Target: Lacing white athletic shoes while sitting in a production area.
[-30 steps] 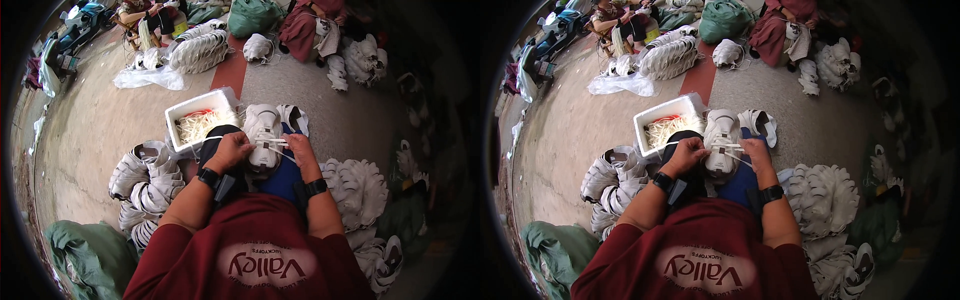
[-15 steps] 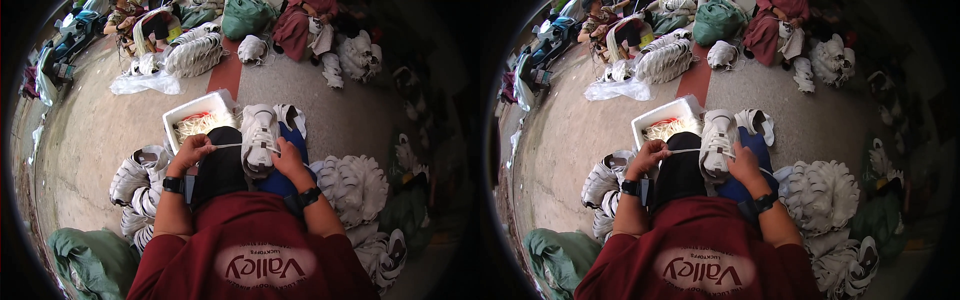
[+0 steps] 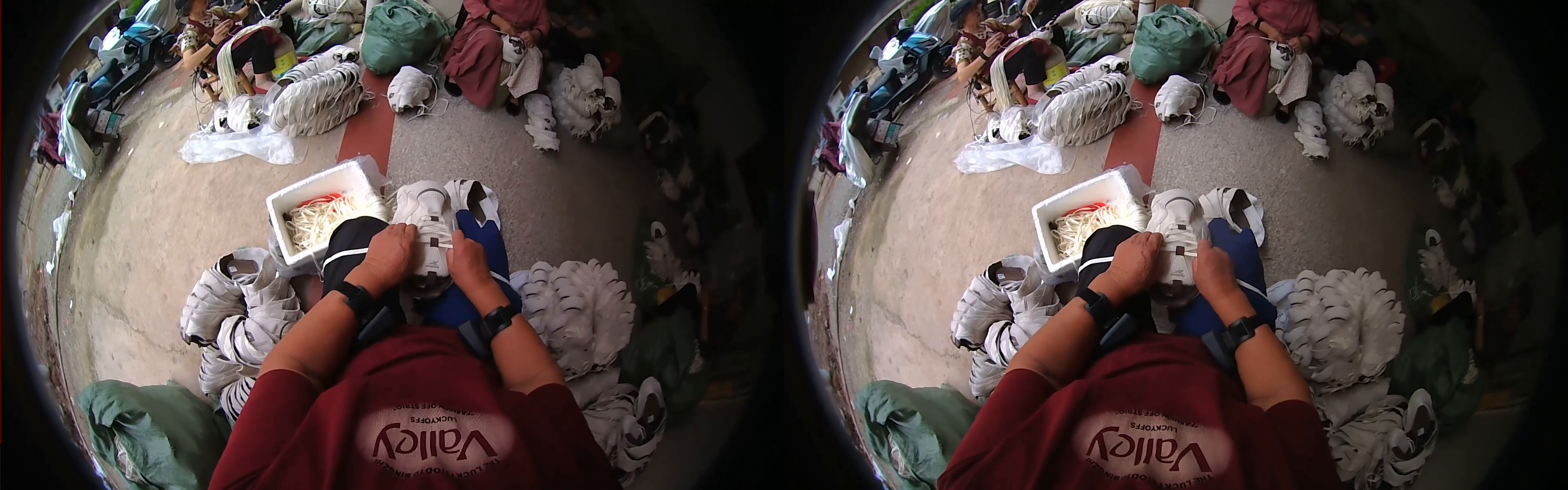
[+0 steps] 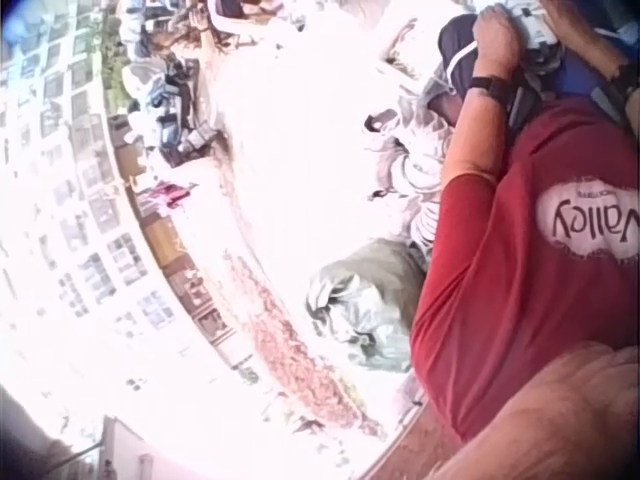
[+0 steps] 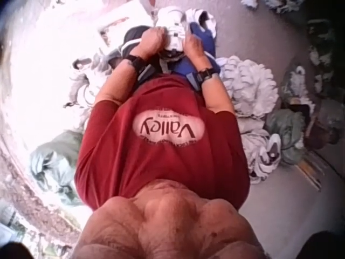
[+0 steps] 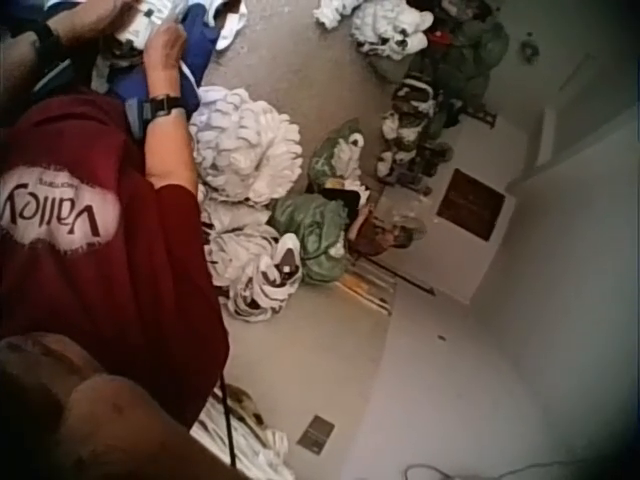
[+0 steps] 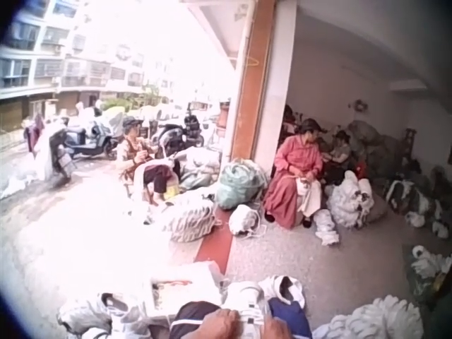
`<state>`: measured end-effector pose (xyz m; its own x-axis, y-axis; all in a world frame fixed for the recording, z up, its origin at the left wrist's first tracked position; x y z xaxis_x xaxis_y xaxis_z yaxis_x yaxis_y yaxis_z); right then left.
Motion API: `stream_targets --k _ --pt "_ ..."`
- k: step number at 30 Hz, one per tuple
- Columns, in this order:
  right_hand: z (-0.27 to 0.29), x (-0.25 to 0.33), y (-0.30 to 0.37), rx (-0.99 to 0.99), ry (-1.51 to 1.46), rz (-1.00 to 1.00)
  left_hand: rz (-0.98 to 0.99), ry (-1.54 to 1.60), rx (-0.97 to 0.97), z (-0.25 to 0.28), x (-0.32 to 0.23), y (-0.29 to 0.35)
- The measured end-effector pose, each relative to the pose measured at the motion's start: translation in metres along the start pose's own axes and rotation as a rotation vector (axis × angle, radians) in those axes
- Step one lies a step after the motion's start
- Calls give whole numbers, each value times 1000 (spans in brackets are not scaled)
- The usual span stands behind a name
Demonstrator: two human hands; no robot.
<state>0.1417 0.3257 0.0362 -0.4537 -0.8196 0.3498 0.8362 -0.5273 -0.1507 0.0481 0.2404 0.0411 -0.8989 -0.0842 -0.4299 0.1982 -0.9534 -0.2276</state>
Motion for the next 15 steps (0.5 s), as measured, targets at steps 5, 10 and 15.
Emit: stream_targets --k 5,10,15 --pt "7 7 1 81 53 -17 65 27 90 0 8 1" --pt "38 13 0 -35 170 182 -59 96 -36 37 -2 -1" --pt "29 7 2 -11 67 333 -81 162 -28 33 11 0"
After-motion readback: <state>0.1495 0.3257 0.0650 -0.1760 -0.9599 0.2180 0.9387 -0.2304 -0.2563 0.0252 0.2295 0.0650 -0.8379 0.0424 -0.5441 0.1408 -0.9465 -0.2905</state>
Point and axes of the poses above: each hand's wrist, its own y-axis away from the middle knuckle, its own z-axis out of the back of the hand, x = y × z, the point moved 10 cm from there along -y, towards the middle knuckle, and after that the axes turned 6 degrees about x, right-handed, at the moved point
